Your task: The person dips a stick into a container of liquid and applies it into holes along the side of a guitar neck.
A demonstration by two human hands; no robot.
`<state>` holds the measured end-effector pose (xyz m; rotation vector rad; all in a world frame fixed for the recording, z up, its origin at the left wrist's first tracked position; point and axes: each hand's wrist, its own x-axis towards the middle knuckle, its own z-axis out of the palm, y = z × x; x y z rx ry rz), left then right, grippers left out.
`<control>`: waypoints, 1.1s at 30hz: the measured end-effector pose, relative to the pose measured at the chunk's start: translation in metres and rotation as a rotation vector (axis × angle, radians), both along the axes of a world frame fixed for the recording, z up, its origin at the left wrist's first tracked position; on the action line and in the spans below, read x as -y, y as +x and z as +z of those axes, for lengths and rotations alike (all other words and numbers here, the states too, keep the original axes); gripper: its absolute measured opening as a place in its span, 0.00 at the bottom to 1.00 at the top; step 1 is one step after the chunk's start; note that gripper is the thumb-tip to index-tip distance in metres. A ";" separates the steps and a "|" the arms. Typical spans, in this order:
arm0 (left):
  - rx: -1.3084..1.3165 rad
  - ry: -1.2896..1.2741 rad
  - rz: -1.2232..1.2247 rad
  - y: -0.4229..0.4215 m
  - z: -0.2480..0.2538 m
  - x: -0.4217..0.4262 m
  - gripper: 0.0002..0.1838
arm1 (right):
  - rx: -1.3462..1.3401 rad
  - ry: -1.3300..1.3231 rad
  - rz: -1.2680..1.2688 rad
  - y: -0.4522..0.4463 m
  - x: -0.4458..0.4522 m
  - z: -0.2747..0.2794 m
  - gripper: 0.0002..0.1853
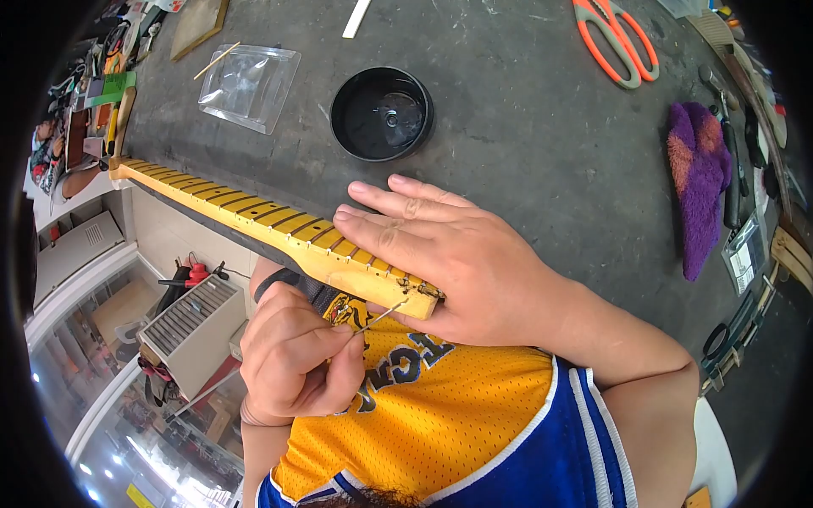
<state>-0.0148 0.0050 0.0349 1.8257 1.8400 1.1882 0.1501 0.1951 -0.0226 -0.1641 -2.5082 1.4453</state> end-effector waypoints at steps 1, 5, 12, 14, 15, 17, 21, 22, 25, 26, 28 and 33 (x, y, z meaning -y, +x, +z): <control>0.005 -0.006 -0.010 0.000 0.000 0.001 0.15 | -0.002 -0.001 0.000 0.000 0.000 0.000 0.43; -0.012 0.039 -0.029 -0.005 -0.009 -0.002 0.18 | 0.000 0.000 0.001 0.000 0.000 0.000 0.43; 0.040 0.025 -0.040 -0.009 -0.007 -0.004 0.17 | 0.005 -0.007 0.004 0.000 -0.001 0.001 0.42; 0.021 0.013 -0.039 -0.009 -0.009 -0.003 0.17 | 0.004 -0.006 0.003 0.000 -0.001 0.001 0.42; 0.021 0.013 -0.038 -0.010 -0.009 -0.004 0.17 | 0.004 -0.006 0.005 0.000 0.000 0.001 0.42; 0.010 0.016 -0.025 -0.013 -0.010 -0.008 0.17 | 0.008 -0.003 0.003 0.000 -0.001 0.002 0.42; 0.051 0.014 -0.032 -0.018 -0.007 -0.008 0.17 | 0.006 -0.008 0.001 0.000 0.000 0.001 0.42; 0.042 0.010 -0.035 -0.021 -0.006 -0.008 0.17 | -0.010 0.002 0.002 -0.001 -0.001 0.001 0.42; 0.017 -0.007 -0.040 -0.025 -0.004 -0.009 0.16 | -0.024 0.009 0.006 -0.001 -0.001 0.002 0.41; -0.001 -0.015 -0.043 -0.026 -0.003 -0.010 0.16 | -0.025 0.011 0.008 -0.001 -0.001 0.002 0.42; -0.001 -0.009 -0.030 -0.027 -0.004 -0.012 0.16 | -0.027 0.008 0.009 -0.001 -0.001 0.001 0.41; 0.028 0.007 0.003 -0.024 -0.002 -0.011 0.16 | -0.025 -0.005 0.011 -0.001 -0.001 0.001 0.41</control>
